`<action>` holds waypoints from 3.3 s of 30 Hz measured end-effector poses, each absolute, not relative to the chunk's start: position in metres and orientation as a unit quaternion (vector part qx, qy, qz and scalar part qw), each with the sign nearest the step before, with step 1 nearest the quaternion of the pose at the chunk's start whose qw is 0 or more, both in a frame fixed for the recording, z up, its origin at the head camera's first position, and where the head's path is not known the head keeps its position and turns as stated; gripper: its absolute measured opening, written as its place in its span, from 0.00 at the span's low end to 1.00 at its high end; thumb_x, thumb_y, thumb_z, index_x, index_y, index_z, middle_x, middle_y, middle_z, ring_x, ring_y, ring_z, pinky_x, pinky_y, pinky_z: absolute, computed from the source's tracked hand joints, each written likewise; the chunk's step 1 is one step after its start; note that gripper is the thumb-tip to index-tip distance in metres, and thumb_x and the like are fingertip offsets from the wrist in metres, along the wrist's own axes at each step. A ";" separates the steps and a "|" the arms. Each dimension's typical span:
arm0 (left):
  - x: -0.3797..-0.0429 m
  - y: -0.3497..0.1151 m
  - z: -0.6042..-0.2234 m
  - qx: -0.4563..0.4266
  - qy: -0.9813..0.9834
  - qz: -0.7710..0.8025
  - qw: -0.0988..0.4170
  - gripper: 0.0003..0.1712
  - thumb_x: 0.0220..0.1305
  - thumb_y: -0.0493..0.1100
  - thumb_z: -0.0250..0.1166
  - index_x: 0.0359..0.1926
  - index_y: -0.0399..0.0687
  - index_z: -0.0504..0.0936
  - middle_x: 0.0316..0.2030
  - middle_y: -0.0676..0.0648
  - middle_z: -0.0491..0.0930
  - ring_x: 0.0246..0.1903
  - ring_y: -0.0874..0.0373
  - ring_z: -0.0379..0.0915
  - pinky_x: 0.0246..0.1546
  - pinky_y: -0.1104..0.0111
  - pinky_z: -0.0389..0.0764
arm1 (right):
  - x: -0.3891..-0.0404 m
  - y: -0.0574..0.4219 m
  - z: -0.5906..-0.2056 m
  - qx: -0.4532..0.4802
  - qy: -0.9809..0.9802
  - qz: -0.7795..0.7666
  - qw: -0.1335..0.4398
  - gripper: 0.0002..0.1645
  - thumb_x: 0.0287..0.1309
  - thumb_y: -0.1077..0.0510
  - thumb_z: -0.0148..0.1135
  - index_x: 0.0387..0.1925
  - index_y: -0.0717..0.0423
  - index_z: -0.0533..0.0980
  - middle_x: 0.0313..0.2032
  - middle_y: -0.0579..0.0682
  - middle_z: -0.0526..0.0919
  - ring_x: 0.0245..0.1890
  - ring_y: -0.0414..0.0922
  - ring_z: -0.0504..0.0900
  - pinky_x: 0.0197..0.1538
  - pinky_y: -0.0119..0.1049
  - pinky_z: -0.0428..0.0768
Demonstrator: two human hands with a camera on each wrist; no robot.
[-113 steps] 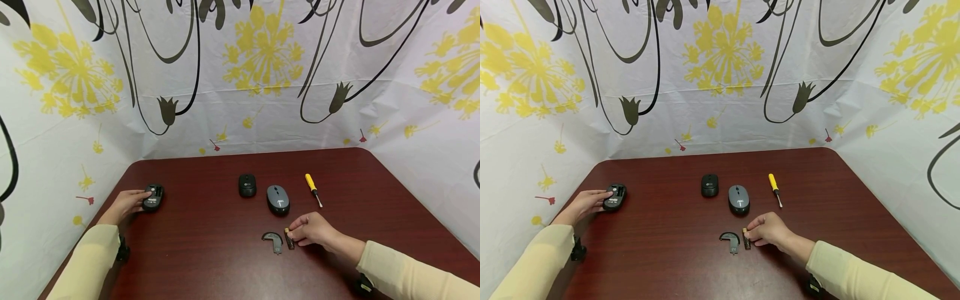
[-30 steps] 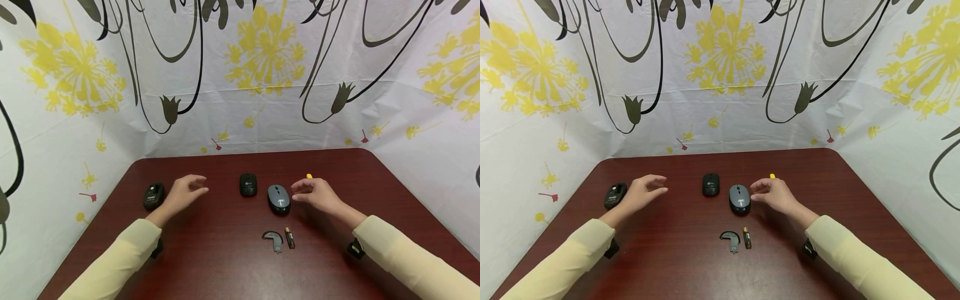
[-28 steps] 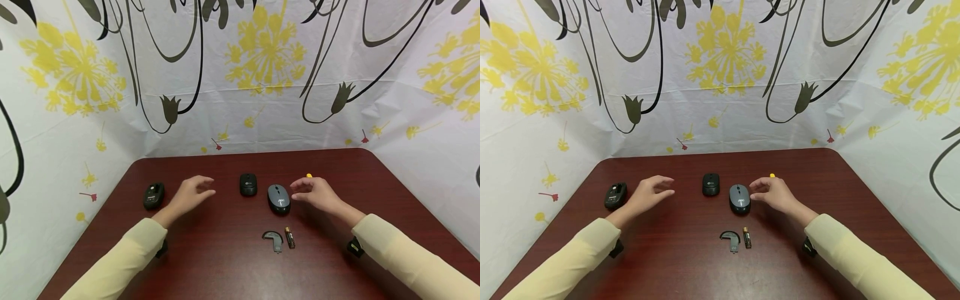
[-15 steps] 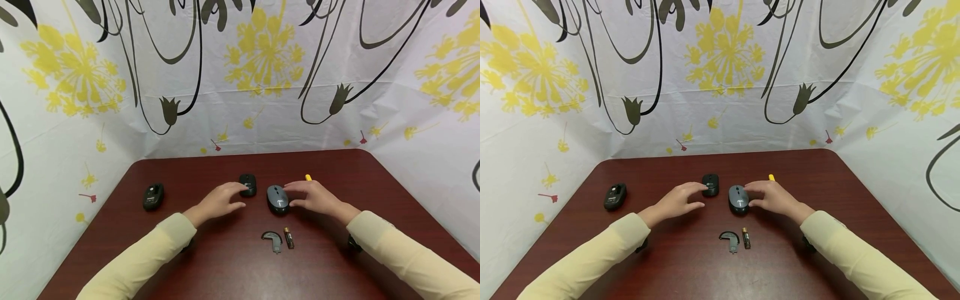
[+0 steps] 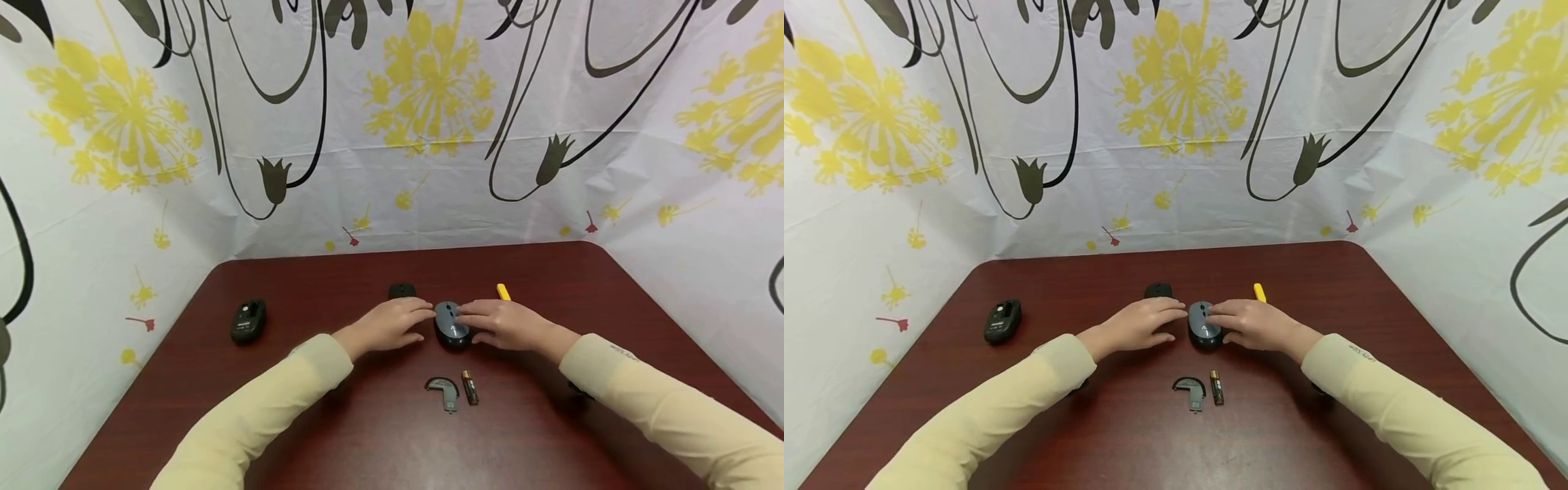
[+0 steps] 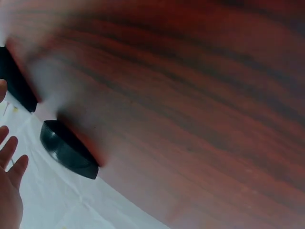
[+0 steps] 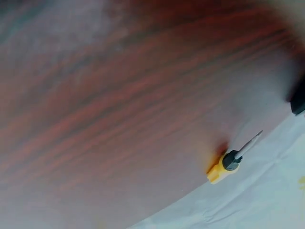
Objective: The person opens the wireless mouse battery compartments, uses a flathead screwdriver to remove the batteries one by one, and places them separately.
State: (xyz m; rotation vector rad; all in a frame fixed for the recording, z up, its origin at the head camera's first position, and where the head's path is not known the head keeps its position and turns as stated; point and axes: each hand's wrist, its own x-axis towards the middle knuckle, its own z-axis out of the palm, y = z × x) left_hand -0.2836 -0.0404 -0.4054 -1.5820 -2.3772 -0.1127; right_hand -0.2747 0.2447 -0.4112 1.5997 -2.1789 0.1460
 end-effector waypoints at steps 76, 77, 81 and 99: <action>-0.286 -0.036 -0.404 -0.584 -0.764 -0.050 0.270 0.27 0.56 0.45 0.61 0.57 0.44 0.69 0.50 0.50 0.74 0.49 0.62 0.69 0.48 0.73 0.70 | -0.272 0.228 -0.398 0.637 -0.700 0.017 0.322 0.22 0.65 0.56 0.43 0.54 0.68 0.67 0.54 0.58 0.70 0.51 0.45 0.72 0.44 0.37 0.76; -0.285 -0.038 -0.403 -0.582 -0.766 -0.061 0.266 0.26 0.57 0.45 0.61 0.57 0.45 0.70 0.50 0.50 0.74 0.49 0.62 0.69 0.48 0.73 0.70 | -0.270 0.226 -0.397 0.636 -0.701 0.026 0.322 0.22 0.65 0.56 0.44 0.54 0.68 0.67 0.54 0.57 0.70 0.51 0.45 0.72 0.43 0.37 0.76; -0.278 -0.047 -0.400 -0.573 -0.777 -0.112 0.235 0.25 0.59 0.46 0.59 0.57 0.46 0.69 0.50 0.50 0.73 0.49 0.63 0.68 0.47 0.74 0.70 | -0.265 0.219 -0.397 0.627 -0.709 0.054 0.319 0.24 0.65 0.54 0.44 0.54 0.68 0.66 0.55 0.56 0.69 0.51 0.44 0.72 0.43 0.36 0.76; -0.249 -0.065 -0.397 -0.441 -0.808 -0.390 0.033 0.21 0.65 0.45 0.50 0.58 0.46 0.68 0.53 0.51 0.70 0.52 0.64 0.64 0.49 0.68 0.69 | -0.238 0.189 -0.381 0.533 -0.783 0.263 0.183 0.34 0.52 0.67 0.59 0.61 0.59 0.60 0.53 0.50 0.71 0.44 0.39 0.75 0.43 0.28 0.74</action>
